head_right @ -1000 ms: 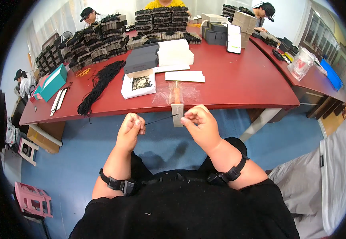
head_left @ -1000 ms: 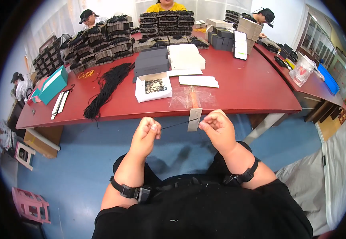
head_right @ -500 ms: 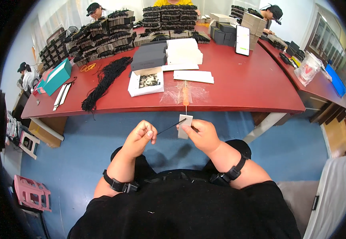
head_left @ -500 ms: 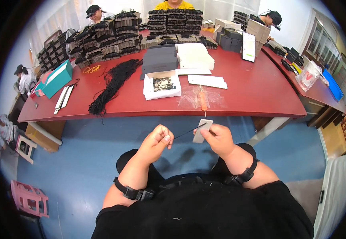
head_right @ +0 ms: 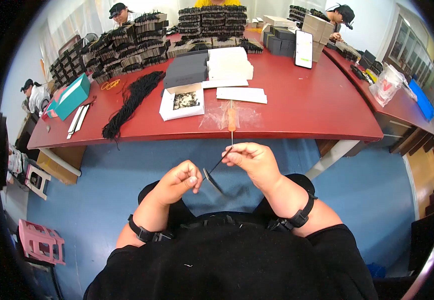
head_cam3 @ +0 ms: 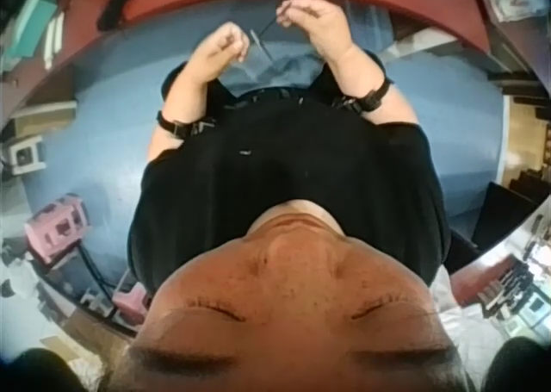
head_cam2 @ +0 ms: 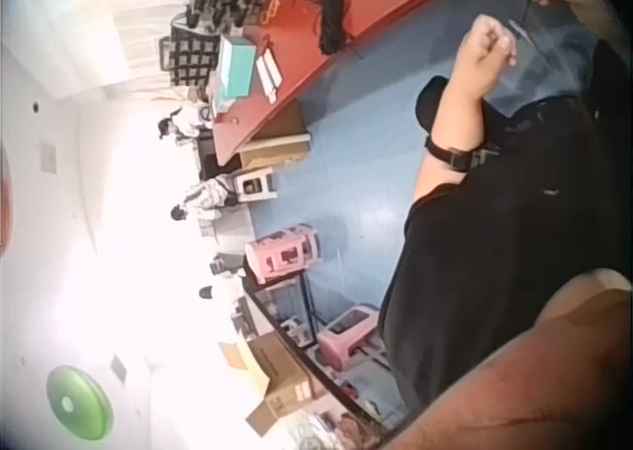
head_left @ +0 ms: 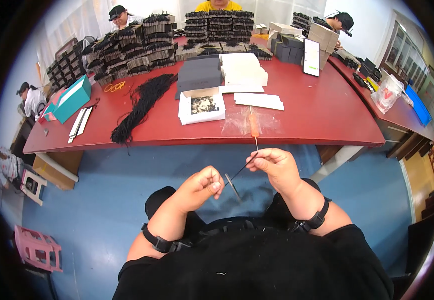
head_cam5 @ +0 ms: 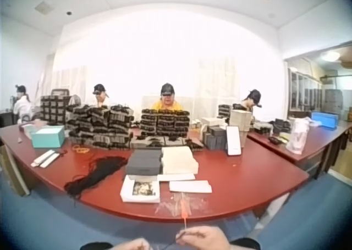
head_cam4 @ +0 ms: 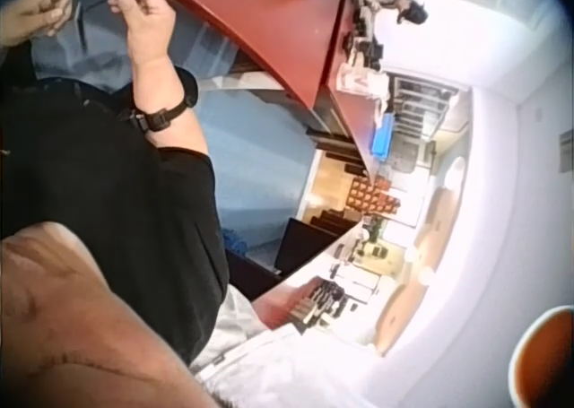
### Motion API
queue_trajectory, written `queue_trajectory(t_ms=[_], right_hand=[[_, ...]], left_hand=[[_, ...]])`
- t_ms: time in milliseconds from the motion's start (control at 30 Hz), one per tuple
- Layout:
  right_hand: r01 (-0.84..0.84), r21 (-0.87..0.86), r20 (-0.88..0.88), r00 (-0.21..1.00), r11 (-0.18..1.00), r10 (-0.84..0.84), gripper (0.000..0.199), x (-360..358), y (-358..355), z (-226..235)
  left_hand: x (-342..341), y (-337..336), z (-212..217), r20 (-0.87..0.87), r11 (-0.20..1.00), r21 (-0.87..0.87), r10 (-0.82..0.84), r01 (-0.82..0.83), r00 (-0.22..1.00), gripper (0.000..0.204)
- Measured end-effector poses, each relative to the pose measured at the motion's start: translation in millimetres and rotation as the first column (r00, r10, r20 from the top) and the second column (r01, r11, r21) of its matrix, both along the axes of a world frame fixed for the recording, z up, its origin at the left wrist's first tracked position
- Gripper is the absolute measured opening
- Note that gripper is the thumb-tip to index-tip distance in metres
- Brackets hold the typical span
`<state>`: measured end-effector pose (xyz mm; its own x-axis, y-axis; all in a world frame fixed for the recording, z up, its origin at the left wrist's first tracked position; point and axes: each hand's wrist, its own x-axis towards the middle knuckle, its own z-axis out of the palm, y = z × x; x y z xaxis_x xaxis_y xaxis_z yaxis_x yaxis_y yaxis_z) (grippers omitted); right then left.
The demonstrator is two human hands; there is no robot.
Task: The person picks up a black string and a white tag, threads the string through the tag's hole, and ties it into a knot. They then place the finished tag onto a stack and repeat the process.
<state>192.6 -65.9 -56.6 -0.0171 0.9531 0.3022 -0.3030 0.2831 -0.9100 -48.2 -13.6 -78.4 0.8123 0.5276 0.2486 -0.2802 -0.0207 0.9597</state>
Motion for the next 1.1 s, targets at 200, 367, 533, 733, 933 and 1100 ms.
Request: queue_trajectory(t_ms=[200,367,533,733,933,1100], right_hand=[[0.058,-0.056,0.035,0.998,0.997,-0.056,0.008,0,-2,1],[-0.442,0.024,-0.513,0.764,0.897,0.391,0.015,2,4,-1],[-0.373,0.051,-0.362,0.858,0.926,0.365,0.015,12,16,-12],[-0.565,0.099,-0.437,0.715,0.82,0.545,0.021,4,-9,9],[-0.177,-0.288,0.106,0.971,0.941,0.215,0.04,-16,-19,38],[-0.135,-0.274,0.199,0.961,0.952,0.194,0.021,-18,-21,60]], left_hand=[[4,0,-1,-0.005,1.0,0.004,-0.008,0.008,1.0,0.012],[16,3,1,0.084,0.997,-0.075,-0.01,0.016,0.996,0.012],[25,5,-1,0.089,0.997,-0.082,0.023,-0.015,0.996,0.013],[30,-3,14,0.15,0.992,-0.125,-0.014,0.033,0.989,0.014],[41,-23,48,0.131,0.954,0.022,0.294,-0.3,0.947,0.007],[50,-22,62,0.215,0.585,0.606,0.531,-0.539,0.819,0.012]])
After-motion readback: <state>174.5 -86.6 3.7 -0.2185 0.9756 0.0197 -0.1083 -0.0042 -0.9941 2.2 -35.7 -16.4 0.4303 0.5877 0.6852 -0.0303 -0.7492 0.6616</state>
